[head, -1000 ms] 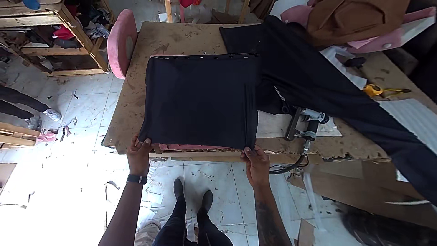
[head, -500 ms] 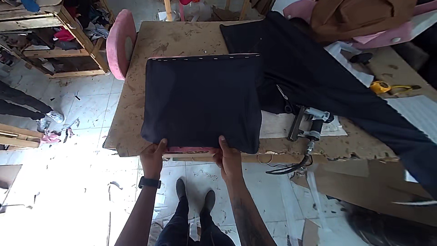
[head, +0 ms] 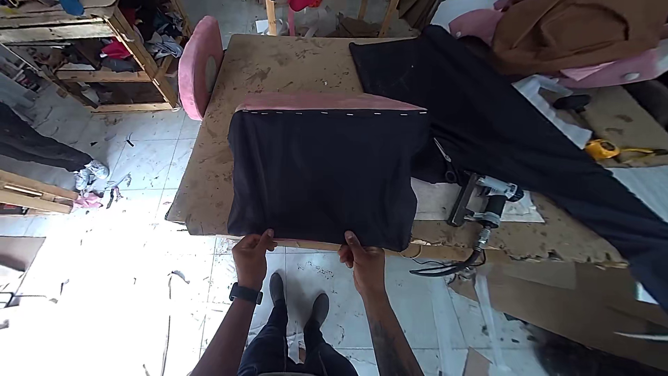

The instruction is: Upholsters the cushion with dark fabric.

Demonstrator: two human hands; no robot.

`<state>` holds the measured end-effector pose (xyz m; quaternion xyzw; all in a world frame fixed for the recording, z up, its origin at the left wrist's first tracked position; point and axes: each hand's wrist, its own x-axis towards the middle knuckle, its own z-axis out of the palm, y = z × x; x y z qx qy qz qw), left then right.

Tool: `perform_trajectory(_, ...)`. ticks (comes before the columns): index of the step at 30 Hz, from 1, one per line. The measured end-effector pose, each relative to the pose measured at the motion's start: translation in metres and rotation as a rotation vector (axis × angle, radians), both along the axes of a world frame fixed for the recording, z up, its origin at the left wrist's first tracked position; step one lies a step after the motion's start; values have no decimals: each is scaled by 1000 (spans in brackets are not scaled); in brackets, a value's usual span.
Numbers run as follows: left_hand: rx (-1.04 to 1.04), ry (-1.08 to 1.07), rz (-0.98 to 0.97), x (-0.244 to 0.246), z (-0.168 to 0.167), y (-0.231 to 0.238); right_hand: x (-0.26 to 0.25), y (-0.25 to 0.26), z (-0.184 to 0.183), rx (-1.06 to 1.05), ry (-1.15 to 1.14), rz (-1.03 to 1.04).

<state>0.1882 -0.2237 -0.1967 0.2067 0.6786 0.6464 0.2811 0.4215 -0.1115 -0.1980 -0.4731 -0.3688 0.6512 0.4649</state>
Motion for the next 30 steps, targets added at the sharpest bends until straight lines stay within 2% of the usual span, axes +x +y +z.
perform_trajectory(5,39,3,33,6,-4,0,1,-2,-5,37,22,-6)
perform_trajectory(11,13,108,12,-6,18,18,-9,14,9,47,-13,-16)
perform_trajectory(15,3,-4,-29,1,20,16,-10,15,9,52,14,-46)
perform_trajectory(18,-12,-151,-115,25,19,8,-8,11,7,44,17,-43)
perform_trajectory(22,-24,-264,-174,61,24,29,-5,12,6,54,-16,-17)
perform_trajectory(27,-48,-317,45,82,28,57,-5,12,5,84,-19,-3)
perform_trajectory(30,20,-294,117,90,21,56,-6,11,6,92,-12,-20)
